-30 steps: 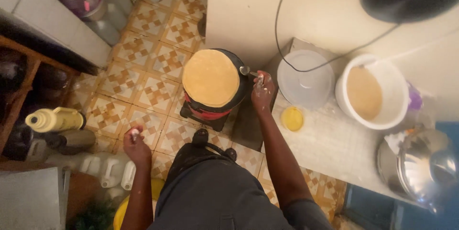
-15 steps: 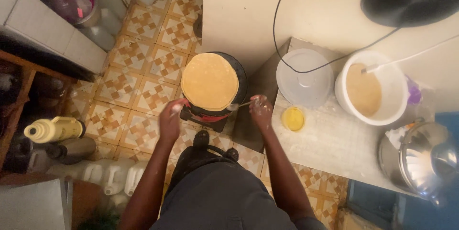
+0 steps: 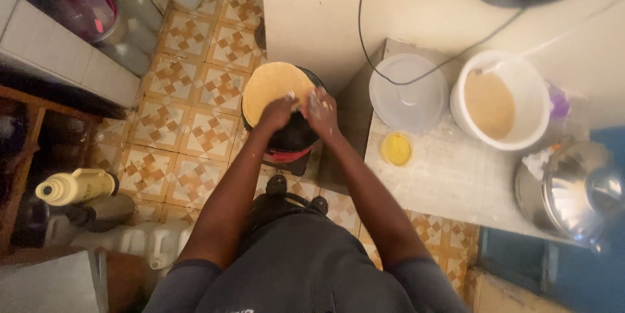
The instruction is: Preparing and cooking thin flatbreads or crepes on a circular griddle using batter and a spoon for spreading.
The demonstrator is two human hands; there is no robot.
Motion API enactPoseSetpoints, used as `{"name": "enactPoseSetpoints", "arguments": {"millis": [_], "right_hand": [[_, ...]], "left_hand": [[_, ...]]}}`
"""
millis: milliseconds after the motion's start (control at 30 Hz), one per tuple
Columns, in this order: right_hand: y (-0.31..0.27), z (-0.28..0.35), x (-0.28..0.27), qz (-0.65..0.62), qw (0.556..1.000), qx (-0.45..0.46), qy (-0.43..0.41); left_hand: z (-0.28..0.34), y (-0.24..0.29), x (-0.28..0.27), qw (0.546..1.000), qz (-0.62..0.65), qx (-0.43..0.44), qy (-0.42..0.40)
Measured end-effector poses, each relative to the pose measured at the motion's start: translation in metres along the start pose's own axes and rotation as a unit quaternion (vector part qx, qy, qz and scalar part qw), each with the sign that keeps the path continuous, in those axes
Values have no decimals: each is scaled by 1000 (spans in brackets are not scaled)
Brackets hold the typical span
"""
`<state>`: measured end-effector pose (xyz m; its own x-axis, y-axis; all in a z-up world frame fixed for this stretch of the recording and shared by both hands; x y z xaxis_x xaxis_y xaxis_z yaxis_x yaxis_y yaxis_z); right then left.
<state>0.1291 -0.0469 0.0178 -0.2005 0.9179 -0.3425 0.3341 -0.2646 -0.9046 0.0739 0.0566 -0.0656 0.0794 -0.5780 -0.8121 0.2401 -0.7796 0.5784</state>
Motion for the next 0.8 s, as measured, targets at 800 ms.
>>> {"name": "enactPoseSetpoints", "arguments": {"millis": [800], "right_hand": [[-54,-52,17,161,946,-229,-165]], "left_hand": [[29,64,-100,874,404,-246,108]]}}
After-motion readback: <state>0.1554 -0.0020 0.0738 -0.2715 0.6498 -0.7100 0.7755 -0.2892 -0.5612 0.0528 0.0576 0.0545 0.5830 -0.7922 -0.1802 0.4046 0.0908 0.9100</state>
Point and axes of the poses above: each hand's wrist, its own z-axis away from the middle knuckle, its own x-axis out of the palm, y = z × x, the point moved 7 cm from there along -z, towards the middle knuckle, and after that the axes turned 10 degrees about y, right-handed, at the moved point
